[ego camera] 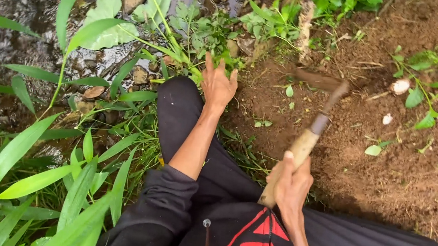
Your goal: The person sits cross-legged on the ground next to a small stream and uses a hoe to dig up and remove weeds from the soil. They repeatedly strike the ground with the tool and pull out the uprooted plants by hand.
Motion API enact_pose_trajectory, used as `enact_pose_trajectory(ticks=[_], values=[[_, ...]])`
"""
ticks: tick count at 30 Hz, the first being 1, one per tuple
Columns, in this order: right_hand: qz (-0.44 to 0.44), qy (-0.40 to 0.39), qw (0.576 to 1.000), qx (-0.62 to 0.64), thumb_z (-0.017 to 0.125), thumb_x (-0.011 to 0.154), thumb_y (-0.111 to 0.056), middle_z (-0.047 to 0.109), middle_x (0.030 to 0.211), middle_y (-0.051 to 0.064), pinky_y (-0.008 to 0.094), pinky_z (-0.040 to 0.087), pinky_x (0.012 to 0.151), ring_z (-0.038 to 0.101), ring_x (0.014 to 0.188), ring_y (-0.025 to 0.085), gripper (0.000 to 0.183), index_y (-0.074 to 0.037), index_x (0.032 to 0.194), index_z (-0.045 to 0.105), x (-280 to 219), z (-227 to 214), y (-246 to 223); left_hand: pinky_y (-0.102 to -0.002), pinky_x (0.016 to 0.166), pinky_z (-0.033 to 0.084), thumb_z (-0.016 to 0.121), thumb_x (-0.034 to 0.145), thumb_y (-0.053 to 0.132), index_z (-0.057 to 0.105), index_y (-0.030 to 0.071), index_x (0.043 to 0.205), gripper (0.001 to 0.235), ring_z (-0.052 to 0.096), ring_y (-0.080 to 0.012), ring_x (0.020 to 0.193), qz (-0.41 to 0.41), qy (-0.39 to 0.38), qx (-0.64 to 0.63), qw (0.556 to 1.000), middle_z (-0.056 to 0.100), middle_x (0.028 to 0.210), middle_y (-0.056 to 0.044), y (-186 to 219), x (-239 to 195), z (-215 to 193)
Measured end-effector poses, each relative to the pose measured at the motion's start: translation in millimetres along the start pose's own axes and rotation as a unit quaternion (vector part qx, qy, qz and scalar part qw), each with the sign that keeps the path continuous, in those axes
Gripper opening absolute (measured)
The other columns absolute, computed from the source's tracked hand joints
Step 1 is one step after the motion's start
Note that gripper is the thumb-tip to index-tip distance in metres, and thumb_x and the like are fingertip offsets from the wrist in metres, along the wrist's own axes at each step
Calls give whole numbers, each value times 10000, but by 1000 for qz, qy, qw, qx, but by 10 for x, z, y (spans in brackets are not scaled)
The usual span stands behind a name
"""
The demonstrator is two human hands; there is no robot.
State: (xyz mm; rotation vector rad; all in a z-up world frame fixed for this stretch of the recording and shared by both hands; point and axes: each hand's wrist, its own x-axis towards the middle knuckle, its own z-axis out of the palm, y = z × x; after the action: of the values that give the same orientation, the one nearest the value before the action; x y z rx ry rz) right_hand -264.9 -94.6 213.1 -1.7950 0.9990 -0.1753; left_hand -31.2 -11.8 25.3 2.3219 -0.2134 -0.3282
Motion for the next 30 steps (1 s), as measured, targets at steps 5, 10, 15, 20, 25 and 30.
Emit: enact_pose_trajectory(ticks=[5, 10, 15, 20, 25, 30], values=[[-7, 1, 1000, 16, 380, 1079, -141, 641, 649, 108, 303, 576, 417, 657, 475, 186, 263, 82, 1124, 513, 20, -54, 52, -645, 1030, 501, 638, 1021, 99, 723, 23, 1248, 254, 611, -450, 1232, 91, 28, -168, 981, 593, 1338, -215, 399, 2, -169], [-60, 32, 997, 34, 359, 1088, -130, 645, 657, 104, 291, 569, 414, 672, 482, 185, 256, 56, 1176, 512, 128, -257, 187, -491, 936, 569, 664, 1026, 151, 764, 117, 1205, 208, 724, -313, 1062, 121, -2, -211, 970, 733, 1138, -101, 513, -100, -146], [34, -41, 997, 53, 341, 1082, -84, 645, 686, 134, 325, 592, 440, 648, 488, 204, 294, 125, 1234, 481, 90, -291, 150, -335, 806, 561, 706, 993, 160, 795, 151, 1132, 166, 704, -185, 878, 182, 36, -241, 953, 762, 968, -55, 425, -14, 58], [-51, 15, 994, 99, 296, 1095, -69, 611, 683, 105, 280, 570, 423, 640, 488, 192, 263, 60, 1249, 466, 136, -617, 125, -351, 787, 544, 788, 936, 278, 797, 139, 1079, 200, 648, -175, 779, 291, -11, -233, 928, 726, 853, -42, 596, -180, 154], [86, -65, 994, 34, 406, 1102, -191, 637, 640, 113, 299, 591, 418, 648, 467, 191, 327, 93, 1215, 520, 79, -703, -101, -346, 715, 551, 802, 929, 177, 809, 93, 1017, 122, 659, -202, 700, 310, -65, -241, 917, 712, 775, -81, 516, -190, 288], [41, -59, 995, 63, 322, 1103, -121, 586, 693, 122, 324, 578, 417, 614, 485, 211, 340, 122, 1278, 482, 224, -917, -80, -347, 695, 547, 790, 955, 199, 822, 146, 1036, 101, 675, -193, 725, 279, -29, -254, 926, 741, 828, -87, 603, -48, 379]])
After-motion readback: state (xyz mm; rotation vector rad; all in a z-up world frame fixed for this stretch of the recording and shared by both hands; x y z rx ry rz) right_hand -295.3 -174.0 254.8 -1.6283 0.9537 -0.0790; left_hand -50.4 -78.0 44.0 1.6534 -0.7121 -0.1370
